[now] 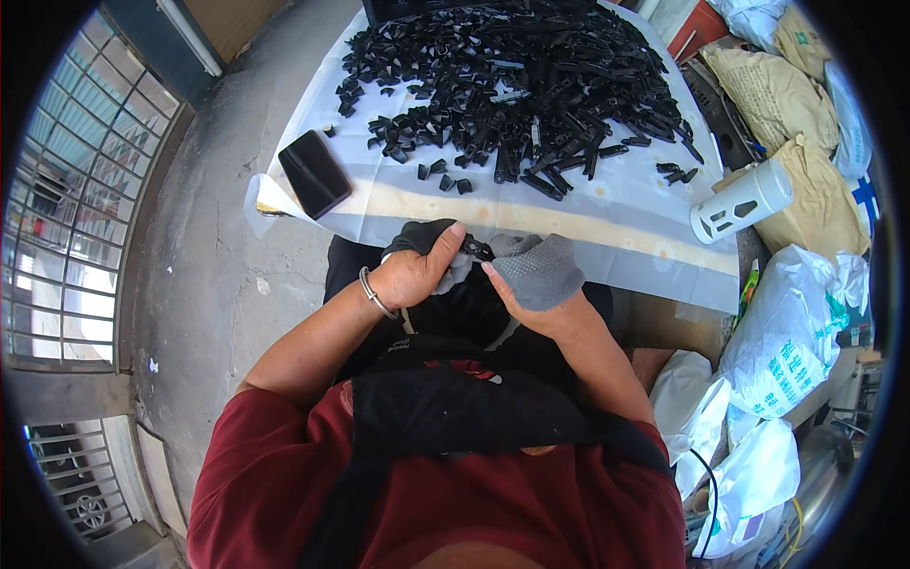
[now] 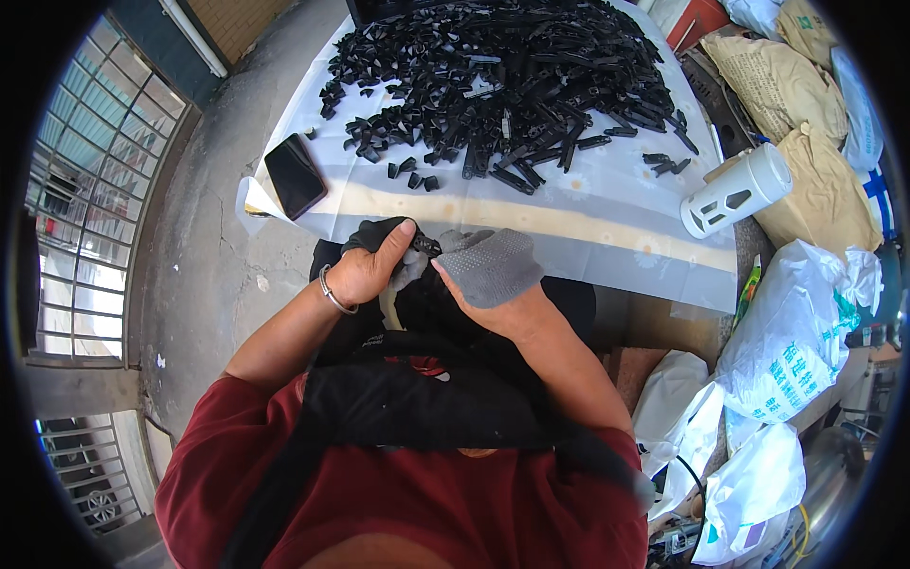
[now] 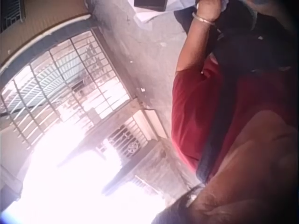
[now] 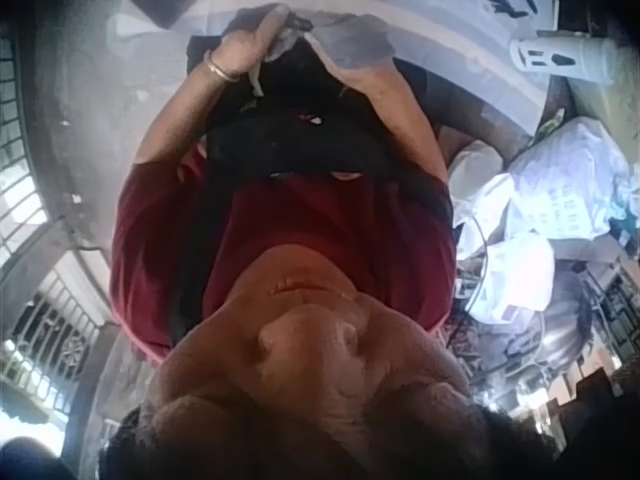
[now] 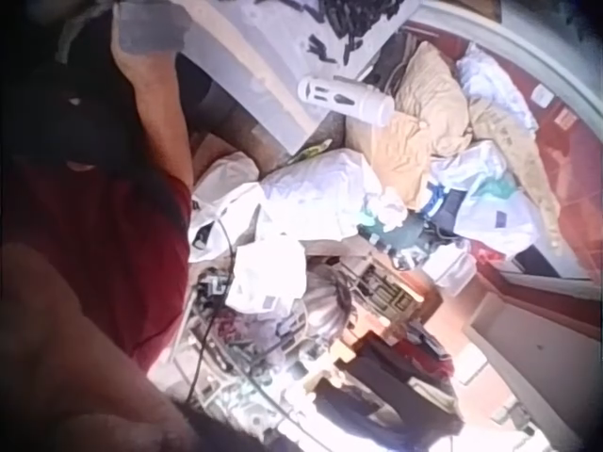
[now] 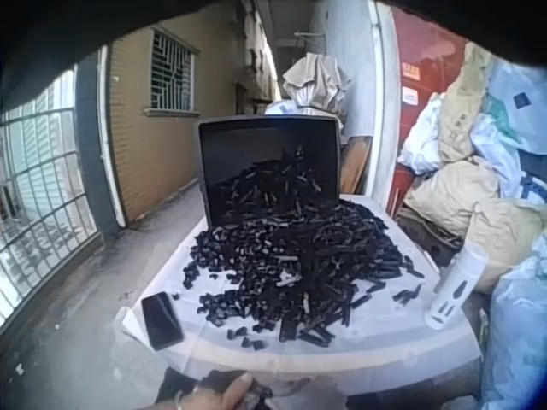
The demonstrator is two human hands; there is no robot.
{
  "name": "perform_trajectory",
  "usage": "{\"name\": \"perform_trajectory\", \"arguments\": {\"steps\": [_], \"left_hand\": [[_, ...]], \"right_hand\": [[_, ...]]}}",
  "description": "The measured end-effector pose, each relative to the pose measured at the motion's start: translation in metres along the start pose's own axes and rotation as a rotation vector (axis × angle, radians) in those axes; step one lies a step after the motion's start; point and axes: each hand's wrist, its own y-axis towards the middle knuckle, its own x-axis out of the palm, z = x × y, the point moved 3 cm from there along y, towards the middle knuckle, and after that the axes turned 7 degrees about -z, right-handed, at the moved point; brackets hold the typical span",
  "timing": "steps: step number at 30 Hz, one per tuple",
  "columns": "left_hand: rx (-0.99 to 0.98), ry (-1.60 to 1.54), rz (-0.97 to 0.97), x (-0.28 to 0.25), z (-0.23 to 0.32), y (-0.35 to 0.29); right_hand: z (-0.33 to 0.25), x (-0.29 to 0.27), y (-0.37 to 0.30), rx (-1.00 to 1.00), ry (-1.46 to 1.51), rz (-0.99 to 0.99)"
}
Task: Sorting and inspecting small black plastic components from a large pile into a container on a table.
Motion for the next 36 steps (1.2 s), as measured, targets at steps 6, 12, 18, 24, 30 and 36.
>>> {"name": "perform_trajectory", "arguments": {"steps": [6, 12, 18, 24, 30, 36], "left_hand": [[-0.123, -0.019, -0.116, -0.005, 0.014, -0.003], [-0.022, 0.039, -0.128, -0.003, 0.009, -0.003], [0.017, 0.306, 0.005, 0.003, 0.004, -0.007], [0.051, 0.399, -0.008, 0.002, -0.001, -0.009], [-0.006, 0.809, 0.196, -0.031, -0.011, 0.026], [0.082, 0.956, 0.161, -0.021, -0.034, 0.061]], "right_hand": [[0.004, -0.002, -0.002, 0.019, 0.045, -0.056], [-0.006, -0.011, 0.003, -0.084, -0.008, -0.027], [-0.016, 0.035, -0.006, 0.006, 0.041, 0.085], [-0.008, 0.043, 0.001, -0.058, 0.136, 0.037], [0.051, 0.006, 0.024, 0.44, -0.032, -0.2], [0.084, 0.015, 0.039, 0.621, -0.174, -0.158]]}}
